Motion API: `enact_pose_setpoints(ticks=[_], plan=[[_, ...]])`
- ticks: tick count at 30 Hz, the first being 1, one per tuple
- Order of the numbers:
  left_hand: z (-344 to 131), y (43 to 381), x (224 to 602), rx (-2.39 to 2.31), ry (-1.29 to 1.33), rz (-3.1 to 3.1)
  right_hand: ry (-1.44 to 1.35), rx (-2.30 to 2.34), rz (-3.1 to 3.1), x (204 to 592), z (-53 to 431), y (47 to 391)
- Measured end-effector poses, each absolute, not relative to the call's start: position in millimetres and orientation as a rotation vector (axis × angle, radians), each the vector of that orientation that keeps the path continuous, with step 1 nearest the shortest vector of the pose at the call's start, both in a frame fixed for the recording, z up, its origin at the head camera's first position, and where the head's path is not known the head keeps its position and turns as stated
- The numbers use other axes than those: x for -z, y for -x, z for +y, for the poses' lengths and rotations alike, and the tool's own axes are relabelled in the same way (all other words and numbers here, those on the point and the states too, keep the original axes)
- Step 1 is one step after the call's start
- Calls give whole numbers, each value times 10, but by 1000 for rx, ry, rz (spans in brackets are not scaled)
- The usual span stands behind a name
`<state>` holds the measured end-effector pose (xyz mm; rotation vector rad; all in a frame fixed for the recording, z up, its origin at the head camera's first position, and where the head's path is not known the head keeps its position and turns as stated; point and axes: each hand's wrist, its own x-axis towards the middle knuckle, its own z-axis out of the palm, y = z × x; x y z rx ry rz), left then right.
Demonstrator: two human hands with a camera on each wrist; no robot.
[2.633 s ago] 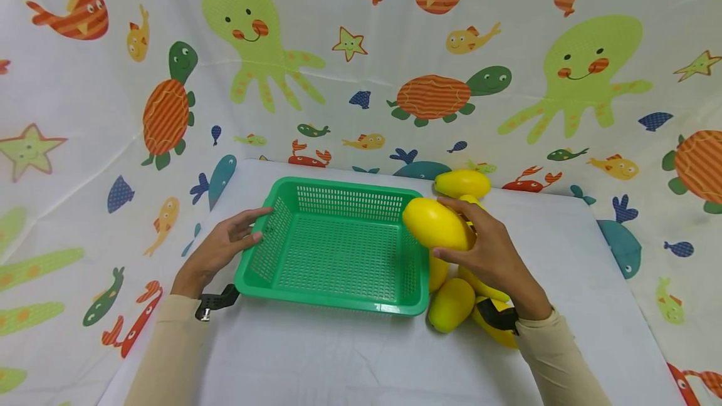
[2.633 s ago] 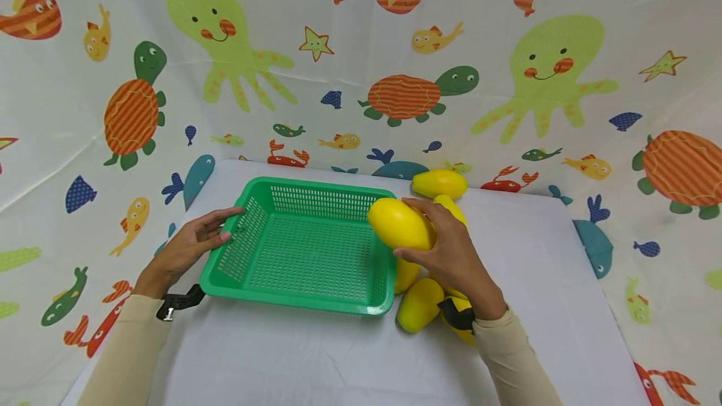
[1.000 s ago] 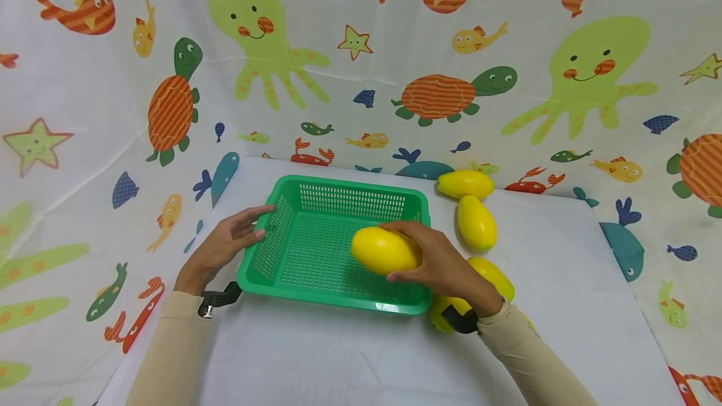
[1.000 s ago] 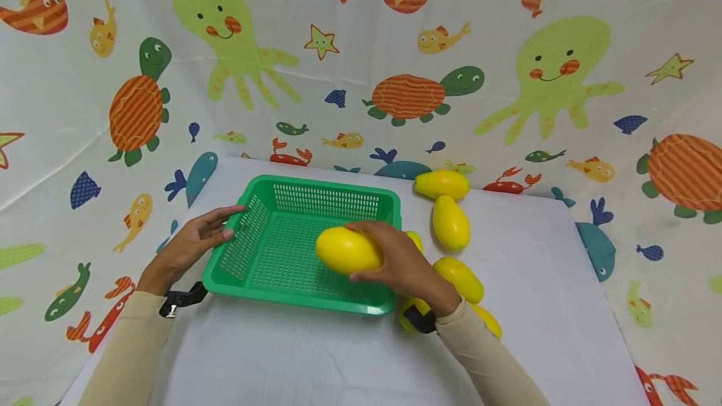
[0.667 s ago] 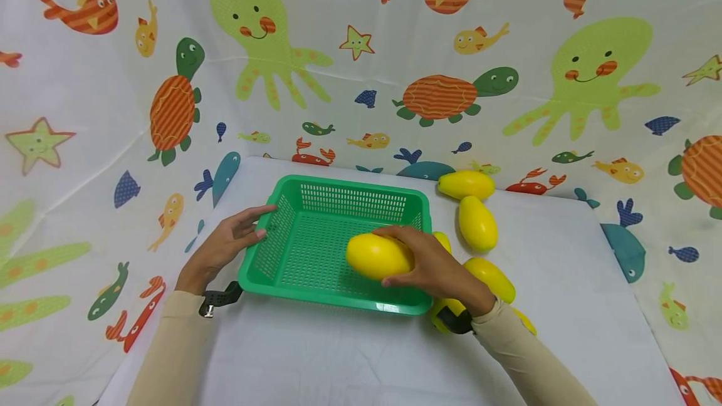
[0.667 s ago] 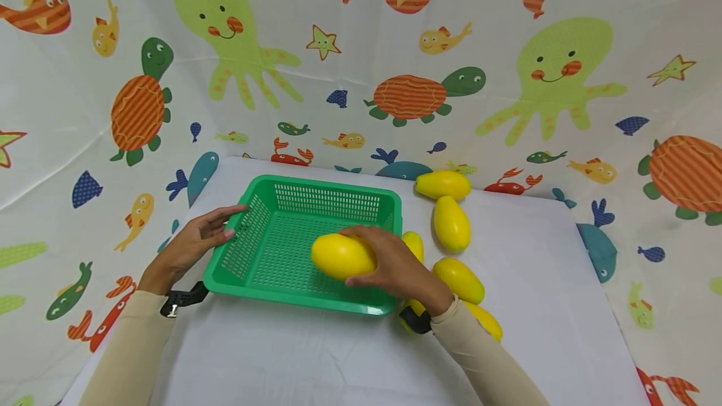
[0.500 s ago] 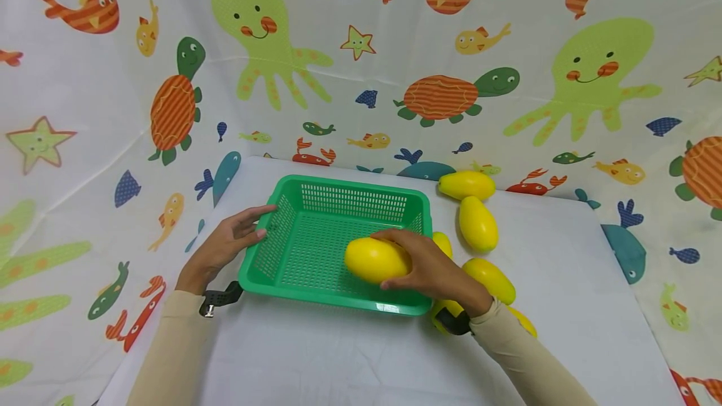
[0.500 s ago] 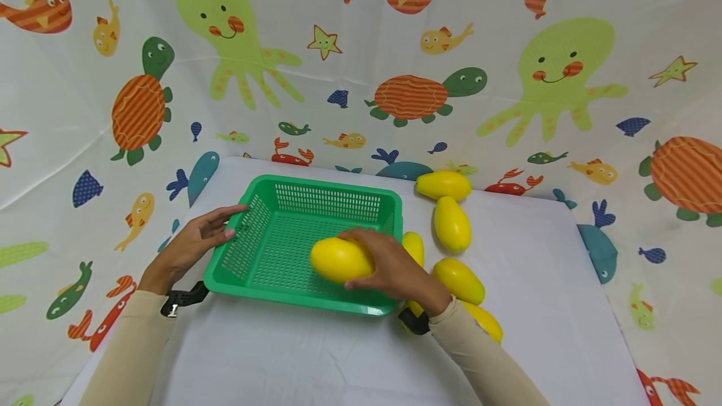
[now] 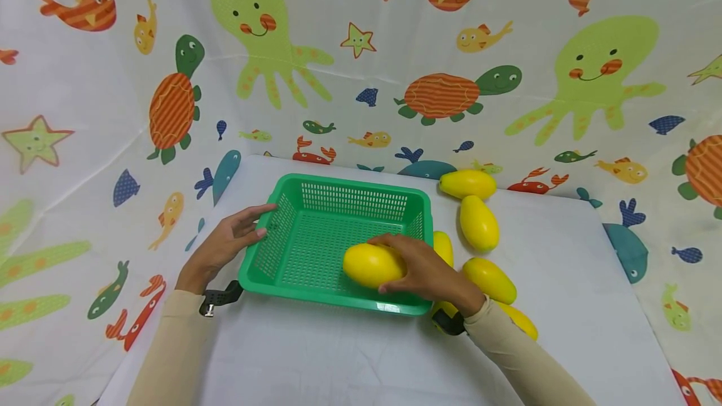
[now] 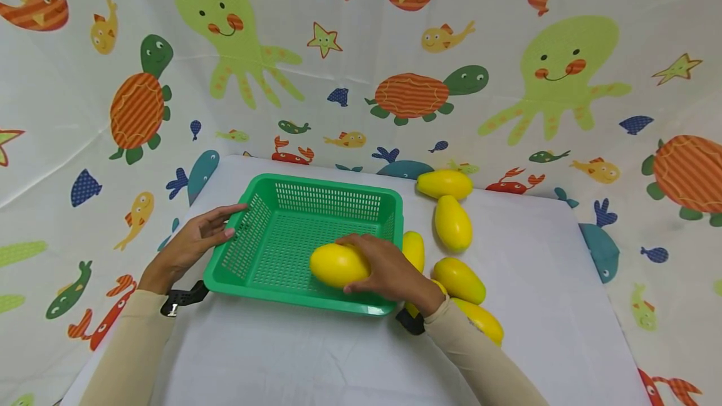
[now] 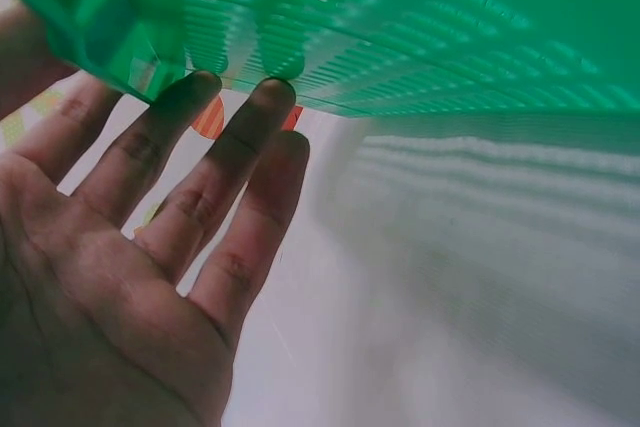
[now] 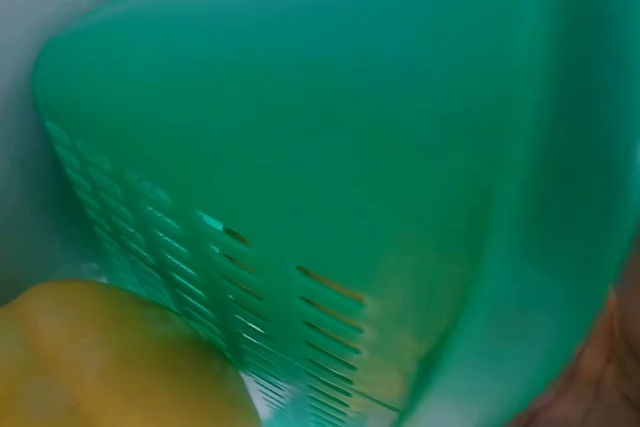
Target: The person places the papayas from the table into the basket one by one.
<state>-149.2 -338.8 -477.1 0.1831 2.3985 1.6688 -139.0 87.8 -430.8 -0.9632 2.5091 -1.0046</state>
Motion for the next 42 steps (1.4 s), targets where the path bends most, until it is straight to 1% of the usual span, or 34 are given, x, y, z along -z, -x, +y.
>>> enact_pose_setpoints(ticks=[8, 24, 42], plan=[[-3402, 1501, 4787, -1669, -204, 2398, 955, 931, 2551, 4382, 858, 1408], [-3393, 1510, 4788, -1673, -197, 2397, 942, 719, 2614, 4391, 767, 1399], [-3400, 1516, 4798, -1666, -195, 2402, 1008, 525, 2667, 4425, 705, 1368]])
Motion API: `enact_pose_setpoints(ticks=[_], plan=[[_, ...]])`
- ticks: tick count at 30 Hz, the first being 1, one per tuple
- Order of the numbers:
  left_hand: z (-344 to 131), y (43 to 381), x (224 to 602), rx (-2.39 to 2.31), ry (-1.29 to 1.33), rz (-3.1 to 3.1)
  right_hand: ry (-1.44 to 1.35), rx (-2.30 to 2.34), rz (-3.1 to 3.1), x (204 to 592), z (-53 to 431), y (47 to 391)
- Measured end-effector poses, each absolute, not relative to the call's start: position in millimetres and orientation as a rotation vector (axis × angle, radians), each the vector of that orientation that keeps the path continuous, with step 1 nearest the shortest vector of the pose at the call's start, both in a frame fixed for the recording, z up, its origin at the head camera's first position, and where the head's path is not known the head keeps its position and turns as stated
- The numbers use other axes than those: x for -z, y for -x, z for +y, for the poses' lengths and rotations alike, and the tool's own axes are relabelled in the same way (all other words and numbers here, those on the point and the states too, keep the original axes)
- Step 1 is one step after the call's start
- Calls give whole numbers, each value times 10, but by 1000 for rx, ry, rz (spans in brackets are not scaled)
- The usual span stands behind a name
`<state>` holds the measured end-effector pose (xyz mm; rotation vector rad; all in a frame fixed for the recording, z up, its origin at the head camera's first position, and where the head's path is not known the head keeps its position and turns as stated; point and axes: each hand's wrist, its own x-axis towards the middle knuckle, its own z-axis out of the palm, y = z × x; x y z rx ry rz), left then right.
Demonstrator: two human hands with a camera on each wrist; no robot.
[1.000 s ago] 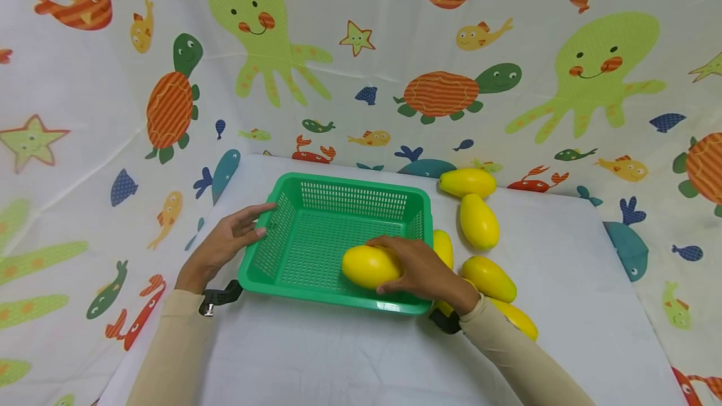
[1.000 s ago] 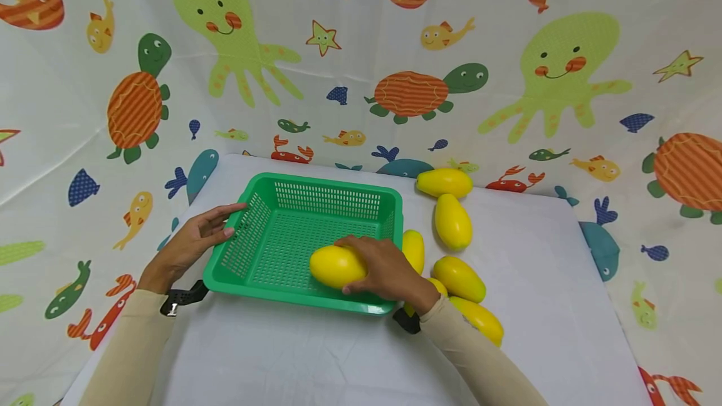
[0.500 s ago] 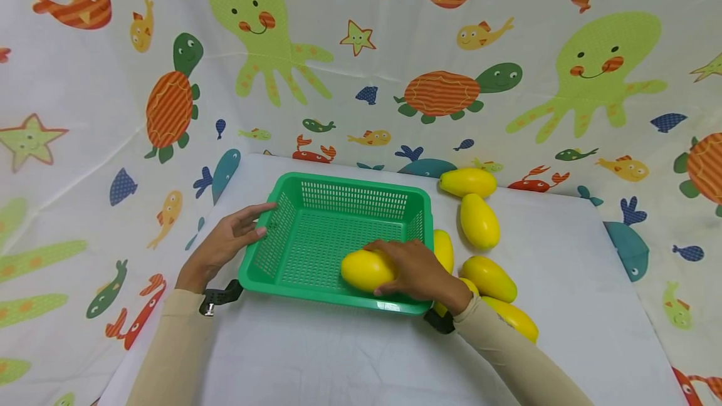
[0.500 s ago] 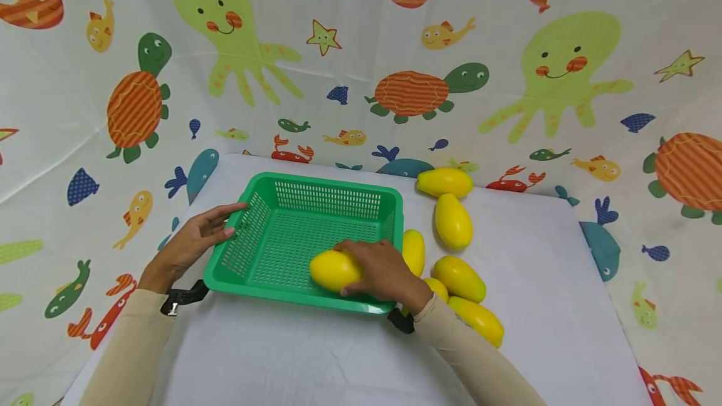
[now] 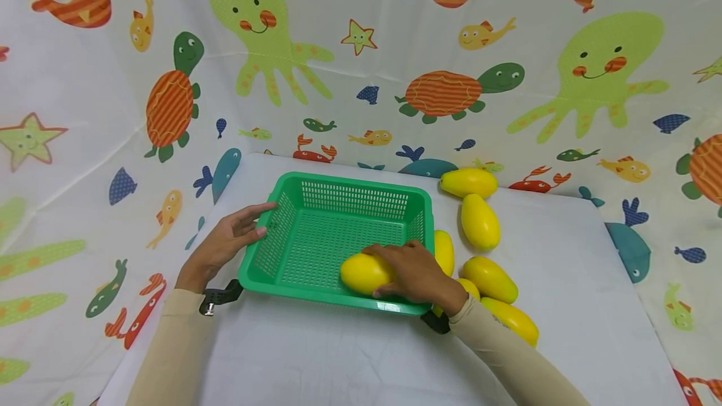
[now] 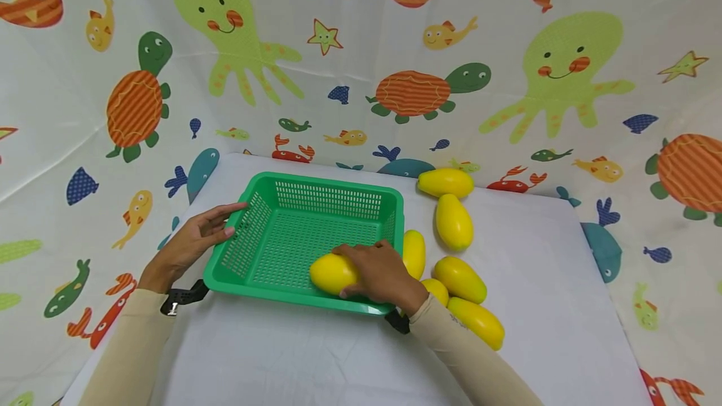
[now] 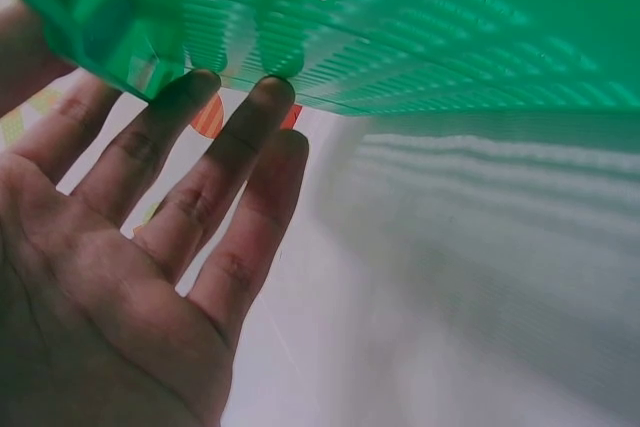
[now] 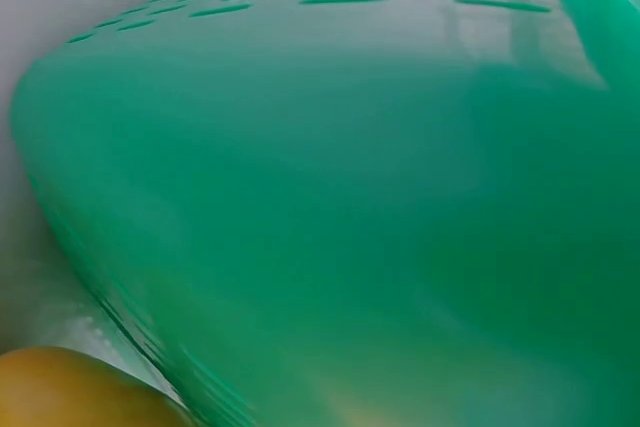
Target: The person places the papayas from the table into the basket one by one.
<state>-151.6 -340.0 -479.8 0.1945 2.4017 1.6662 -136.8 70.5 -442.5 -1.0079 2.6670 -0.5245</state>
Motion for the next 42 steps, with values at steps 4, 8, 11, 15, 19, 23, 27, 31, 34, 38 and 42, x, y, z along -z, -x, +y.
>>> enact_pose_setpoints(ticks=[4, 8, 11, 15, 19, 23, 27, 31, 34, 38, 42], plan=[[-3390, 1519, 4775, -1664, -180, 2406, 1015, 497, 2668, 4413, 700, 1372], [-3389, 1523, 4775, -1666, -175, 2405, 1013, 477, 2664, 4403, 694, 1377], [-3389, 1528, 4785, -1666, -177, 2400, 997, 463, 2661, 4399, 693, 1376], [-3389, 1528, 4796, -1667, -180, 2401, 986, 455, 2661, 4393, 701, 1369], [-3391, 1525, 4803, -1666, -181, 2403, 987, 506, 2659, 4379, 724, 1357], [-3392, 1520, 4805, -1664, -194, 2403, 995, 562, 2648, 4360, 772, 1349], [-3393, 1513, 4799, -1667, -206, 2398, 993, 602, 2655, 4287, 841, 1352], [-3394, 1512, 4796, -1668, -209, 2396, 959, 661, 2674, 4143, 922, 1360], [-3395, 1510, 4798, -1665, -208, 2401, 941, 680, 2694, 4046, 987, 1376], [-3395, 1505, 4800, -1661, -203, 2407, 916, 673, 2736, 3950, 1062, 1395], [-3394, 1504, 4796, -1656, -195, 2412, 880, 692, 2759, 3868, 1133, 1408]])
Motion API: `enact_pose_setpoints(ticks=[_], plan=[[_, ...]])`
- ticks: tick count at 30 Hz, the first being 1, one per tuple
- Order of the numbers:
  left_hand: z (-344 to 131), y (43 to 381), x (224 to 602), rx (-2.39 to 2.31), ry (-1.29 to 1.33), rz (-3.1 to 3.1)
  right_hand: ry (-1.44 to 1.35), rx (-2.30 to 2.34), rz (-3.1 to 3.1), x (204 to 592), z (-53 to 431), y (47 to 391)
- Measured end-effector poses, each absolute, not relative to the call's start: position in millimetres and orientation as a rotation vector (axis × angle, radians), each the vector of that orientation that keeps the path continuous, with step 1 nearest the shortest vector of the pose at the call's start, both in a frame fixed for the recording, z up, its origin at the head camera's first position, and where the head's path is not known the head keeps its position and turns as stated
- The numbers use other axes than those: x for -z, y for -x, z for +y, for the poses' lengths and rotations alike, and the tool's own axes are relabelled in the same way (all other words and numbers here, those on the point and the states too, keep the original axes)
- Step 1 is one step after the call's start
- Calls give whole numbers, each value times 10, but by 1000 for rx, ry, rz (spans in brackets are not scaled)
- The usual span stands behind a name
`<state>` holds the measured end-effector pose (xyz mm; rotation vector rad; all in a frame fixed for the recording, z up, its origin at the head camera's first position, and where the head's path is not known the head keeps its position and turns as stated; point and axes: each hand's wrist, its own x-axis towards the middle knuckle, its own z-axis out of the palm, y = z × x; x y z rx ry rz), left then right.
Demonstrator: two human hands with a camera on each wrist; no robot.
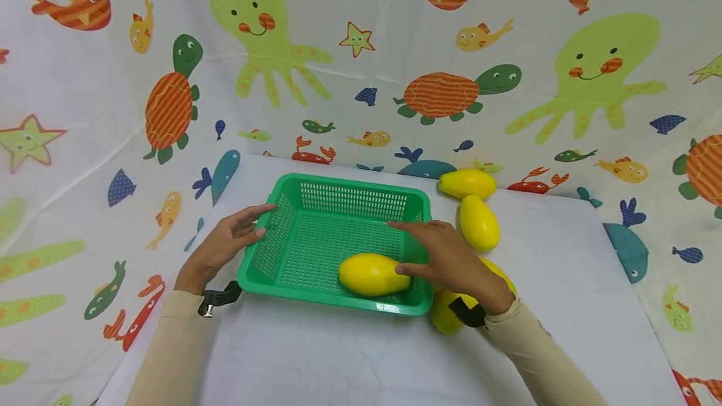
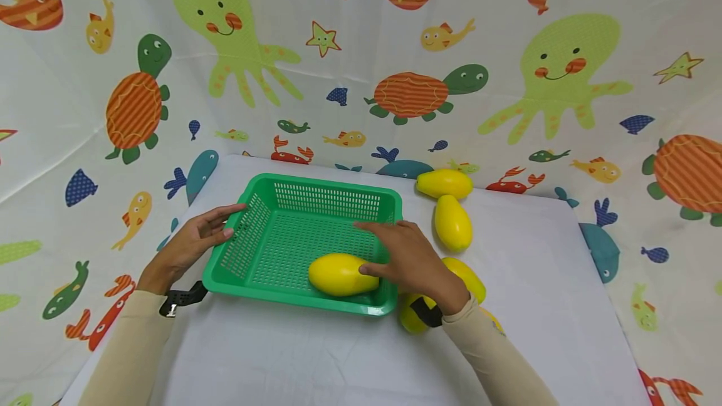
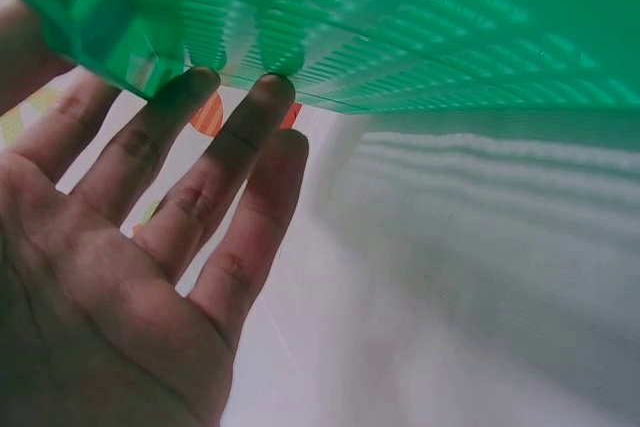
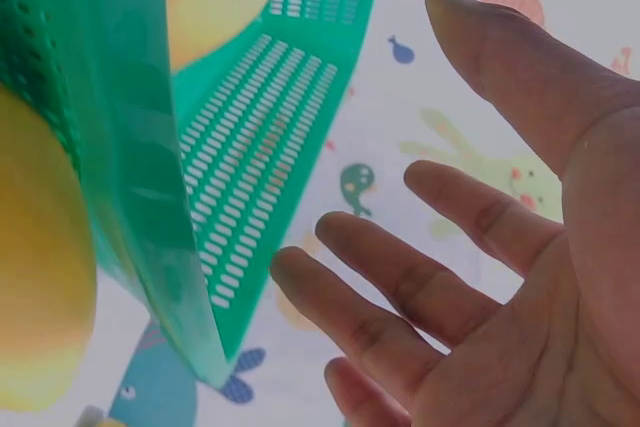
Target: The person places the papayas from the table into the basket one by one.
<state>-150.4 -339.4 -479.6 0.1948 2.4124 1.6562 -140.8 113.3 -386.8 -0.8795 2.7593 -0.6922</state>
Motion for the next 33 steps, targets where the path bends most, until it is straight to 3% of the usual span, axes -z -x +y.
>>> enact_pose_setpoints(ticks=[33], plan=[[-3391, 1501, 4780, -1656, -211, 2413, 599, 810, 3045, 3954, 1624, 1748]])
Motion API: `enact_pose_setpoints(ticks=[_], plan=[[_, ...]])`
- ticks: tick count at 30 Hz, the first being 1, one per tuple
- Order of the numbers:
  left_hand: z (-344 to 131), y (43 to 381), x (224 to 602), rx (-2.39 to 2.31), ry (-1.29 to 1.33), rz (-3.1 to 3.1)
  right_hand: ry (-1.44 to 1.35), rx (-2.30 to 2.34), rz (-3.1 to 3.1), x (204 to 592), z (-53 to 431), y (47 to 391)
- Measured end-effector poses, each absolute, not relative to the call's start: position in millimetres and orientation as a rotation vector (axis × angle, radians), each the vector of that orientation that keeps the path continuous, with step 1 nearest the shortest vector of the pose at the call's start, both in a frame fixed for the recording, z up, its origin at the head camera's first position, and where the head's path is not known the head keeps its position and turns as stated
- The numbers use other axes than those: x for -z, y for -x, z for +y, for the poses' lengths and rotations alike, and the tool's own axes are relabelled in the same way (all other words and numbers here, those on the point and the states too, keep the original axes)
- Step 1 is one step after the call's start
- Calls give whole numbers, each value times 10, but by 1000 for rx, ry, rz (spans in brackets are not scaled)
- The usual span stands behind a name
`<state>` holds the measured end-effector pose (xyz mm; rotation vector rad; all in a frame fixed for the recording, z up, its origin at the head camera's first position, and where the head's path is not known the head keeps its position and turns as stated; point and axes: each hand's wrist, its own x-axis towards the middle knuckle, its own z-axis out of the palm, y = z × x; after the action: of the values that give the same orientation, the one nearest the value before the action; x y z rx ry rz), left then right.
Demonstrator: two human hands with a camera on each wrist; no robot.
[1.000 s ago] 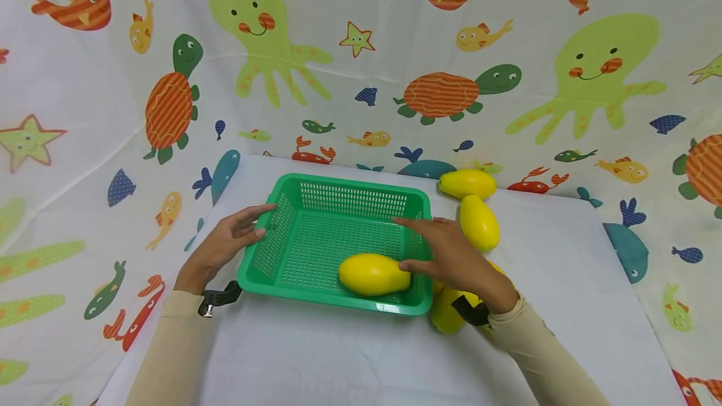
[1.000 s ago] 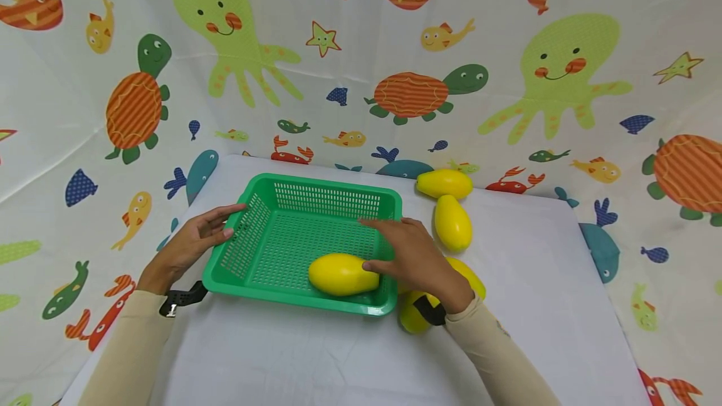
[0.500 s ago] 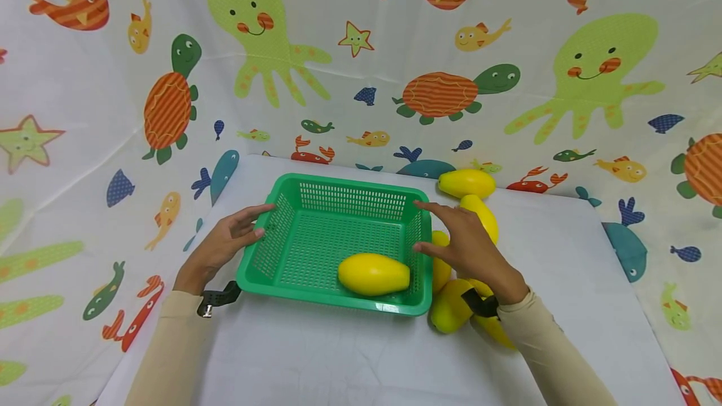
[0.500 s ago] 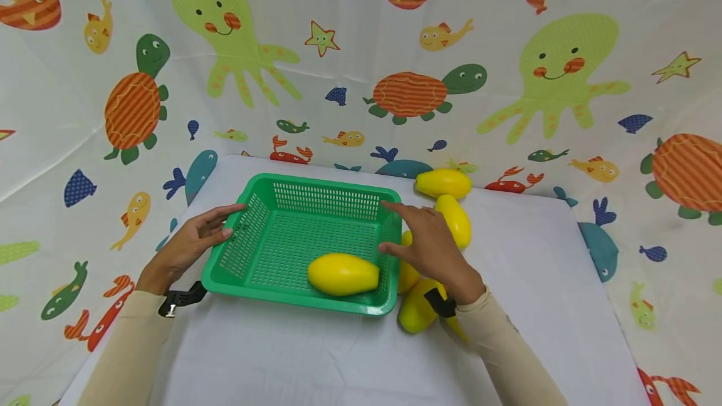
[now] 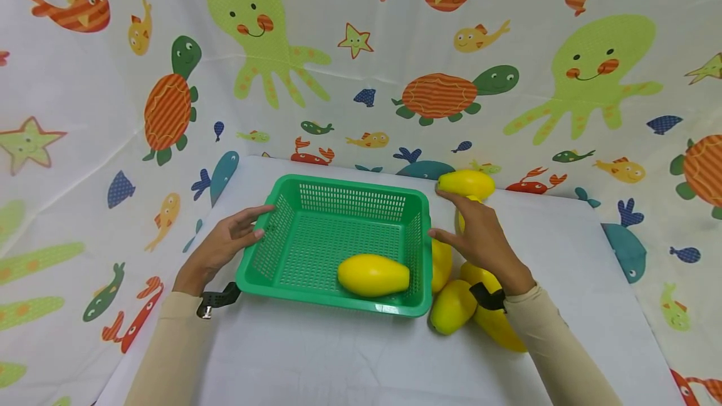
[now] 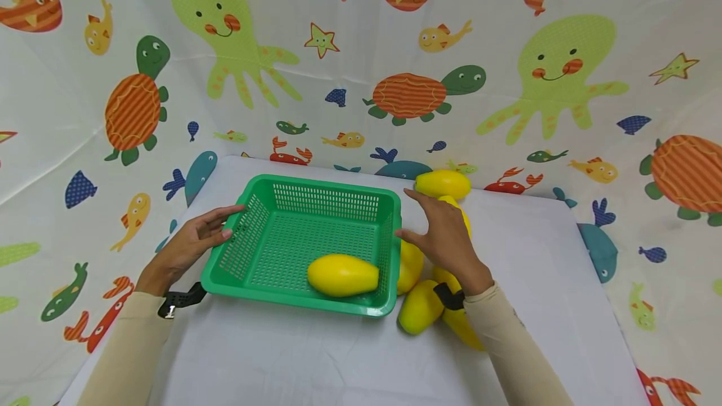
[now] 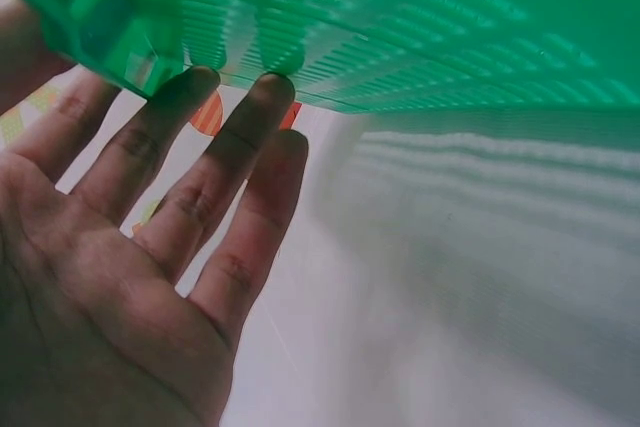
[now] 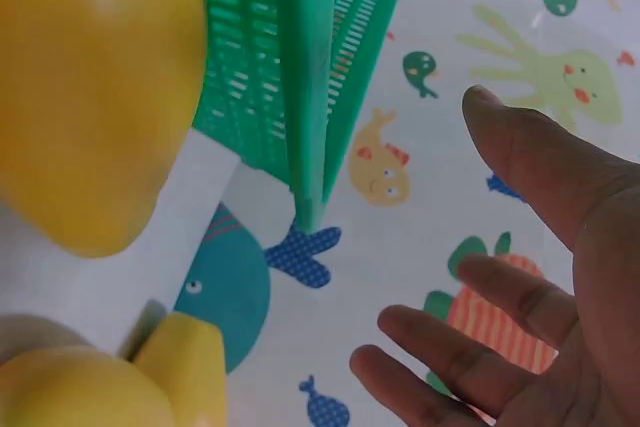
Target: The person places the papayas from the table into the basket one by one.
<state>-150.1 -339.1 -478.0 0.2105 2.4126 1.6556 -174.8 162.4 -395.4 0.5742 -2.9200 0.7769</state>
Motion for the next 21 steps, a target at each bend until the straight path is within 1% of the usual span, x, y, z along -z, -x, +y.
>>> enact_pose_setpoints(ticks=[9, 21], plan=[[-3386, 1503, 4770, -1665, -176, 2402, -400, -777, -2986, 4007, 1744, 1848], [-3393, 1493, 4779, -1659, -192, 2412, -247, -788, -3045, 4100, 1968, 1963]])
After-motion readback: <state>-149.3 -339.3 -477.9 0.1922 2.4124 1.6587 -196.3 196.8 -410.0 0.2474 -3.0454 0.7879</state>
